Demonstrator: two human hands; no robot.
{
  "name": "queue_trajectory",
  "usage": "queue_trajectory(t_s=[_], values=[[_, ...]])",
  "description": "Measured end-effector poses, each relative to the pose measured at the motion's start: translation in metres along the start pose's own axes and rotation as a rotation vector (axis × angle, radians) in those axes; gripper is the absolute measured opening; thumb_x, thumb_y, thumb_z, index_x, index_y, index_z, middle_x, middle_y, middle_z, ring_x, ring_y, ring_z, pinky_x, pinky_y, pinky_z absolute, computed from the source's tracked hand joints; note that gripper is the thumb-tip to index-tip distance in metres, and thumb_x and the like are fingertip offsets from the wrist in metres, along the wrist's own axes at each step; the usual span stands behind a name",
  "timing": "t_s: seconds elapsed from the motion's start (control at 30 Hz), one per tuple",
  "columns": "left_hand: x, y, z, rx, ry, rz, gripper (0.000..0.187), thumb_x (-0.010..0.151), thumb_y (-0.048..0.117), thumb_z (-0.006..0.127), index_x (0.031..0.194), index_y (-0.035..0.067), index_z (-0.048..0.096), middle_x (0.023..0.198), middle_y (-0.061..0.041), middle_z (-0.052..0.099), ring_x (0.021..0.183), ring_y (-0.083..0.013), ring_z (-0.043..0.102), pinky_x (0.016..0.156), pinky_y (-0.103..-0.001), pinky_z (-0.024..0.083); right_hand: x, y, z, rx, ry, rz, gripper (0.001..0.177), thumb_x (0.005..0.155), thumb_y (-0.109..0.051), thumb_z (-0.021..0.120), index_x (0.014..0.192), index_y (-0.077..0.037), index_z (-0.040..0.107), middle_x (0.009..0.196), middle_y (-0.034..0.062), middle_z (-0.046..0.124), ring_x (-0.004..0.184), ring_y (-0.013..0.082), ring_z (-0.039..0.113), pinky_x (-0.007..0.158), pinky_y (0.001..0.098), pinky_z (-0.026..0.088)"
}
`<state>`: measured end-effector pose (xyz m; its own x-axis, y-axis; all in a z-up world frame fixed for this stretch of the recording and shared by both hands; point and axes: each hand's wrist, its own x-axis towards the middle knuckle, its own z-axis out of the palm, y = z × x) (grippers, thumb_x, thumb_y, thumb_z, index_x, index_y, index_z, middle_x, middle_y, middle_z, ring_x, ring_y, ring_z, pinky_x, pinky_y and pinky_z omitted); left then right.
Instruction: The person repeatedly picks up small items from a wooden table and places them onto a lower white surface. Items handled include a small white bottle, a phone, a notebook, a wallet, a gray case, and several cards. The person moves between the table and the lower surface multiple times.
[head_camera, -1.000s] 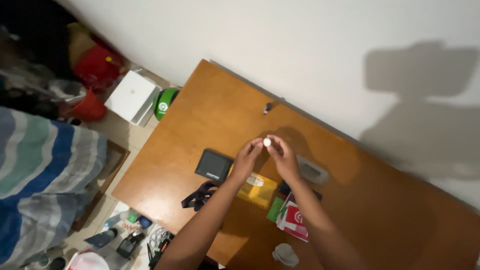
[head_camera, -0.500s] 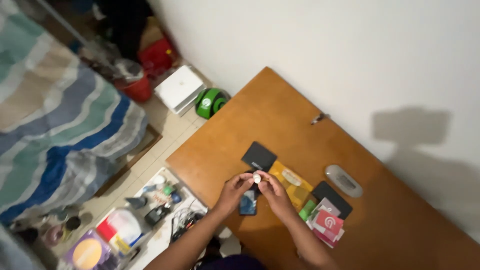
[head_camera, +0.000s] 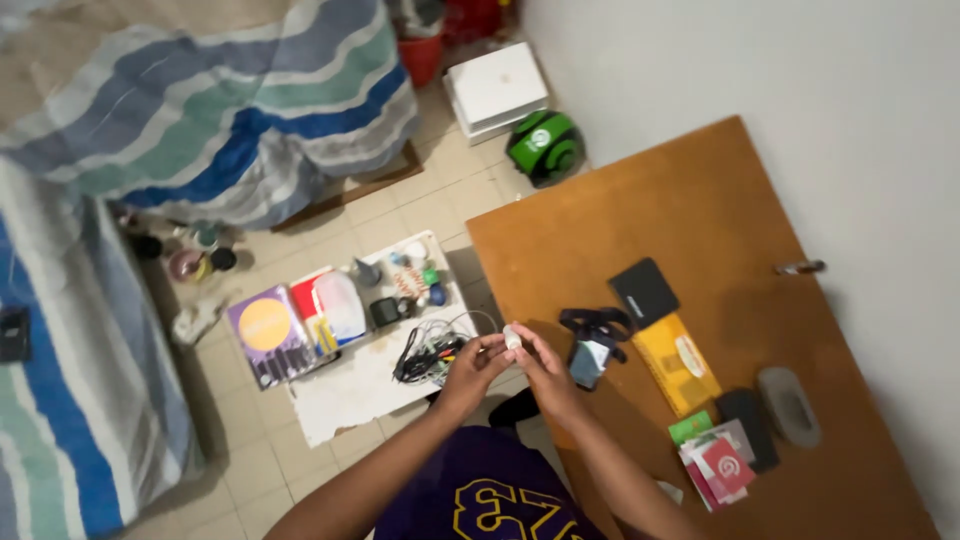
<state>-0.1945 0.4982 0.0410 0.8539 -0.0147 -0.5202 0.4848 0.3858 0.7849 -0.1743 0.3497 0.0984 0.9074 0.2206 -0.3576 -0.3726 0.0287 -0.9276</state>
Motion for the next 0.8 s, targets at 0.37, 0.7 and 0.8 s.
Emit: queue_trajectory(t_s=[0.37, 0.7, 0.8], values=[[-0.002, -0.007, -0.088, -0.076, 0.243, -0.016, 0.054, 0.091, 0.022, 0.081, 0.136, -0.002, 0.063, 0.131, -0.021, 0.063, 0.125, -0.0282, 0.062, 0.100, -0.036, 0.055, 0.052, 0.049, 0.074, -0.033, -0.150, 0.134, 0.052, 0.099, -0.025, 0.066, 0.145, -0.005, 0.055, 0.154, 0.0144, 0.049, 0.145, 0.0254, 0.037, 0.120, 0.0439, 0.029], [0.022, -0.010, -0.141, -0.147, 0.326, -0.023, 0.056, 0.090, 0.018, 0.078, 0.141, 0.002, 0.060, 0.126, -0.014, 0.068, 0.113, -0.0189, 0.065, 0.099, -0.034, 0.055, 0.089, 0.086, 0.118, -0.119, -0.146, 0.120, 0.049, 0.098, -0.023, 0.069, 0.143, -0.007, 0.058, 0.133, 0.0111, 0.054, 0.128, 0.0209, 0.054, 0.113, 0.0387, 0.041], [0.031, -0.007, -0.155, -0.104, 0.335, -0.029, 0.052, 0.089, 0.017, 0.079, 0.138, 0.004, 0.064, 0.128, -0.017, 0.068, 0.116, -0.0210, 0.067, 0.099, -0.035, 0.056, 0.096, 0.092, 0.130, -0.122, -0.116, 0.119, 0.046, 0.097, -0.020, 0.070, 0.139, -0.005, 0.059, 0.130, 0.0137, 0.060, 0.121, 0.0235, 0.061, 0.107, 0.0391, 0.047]])
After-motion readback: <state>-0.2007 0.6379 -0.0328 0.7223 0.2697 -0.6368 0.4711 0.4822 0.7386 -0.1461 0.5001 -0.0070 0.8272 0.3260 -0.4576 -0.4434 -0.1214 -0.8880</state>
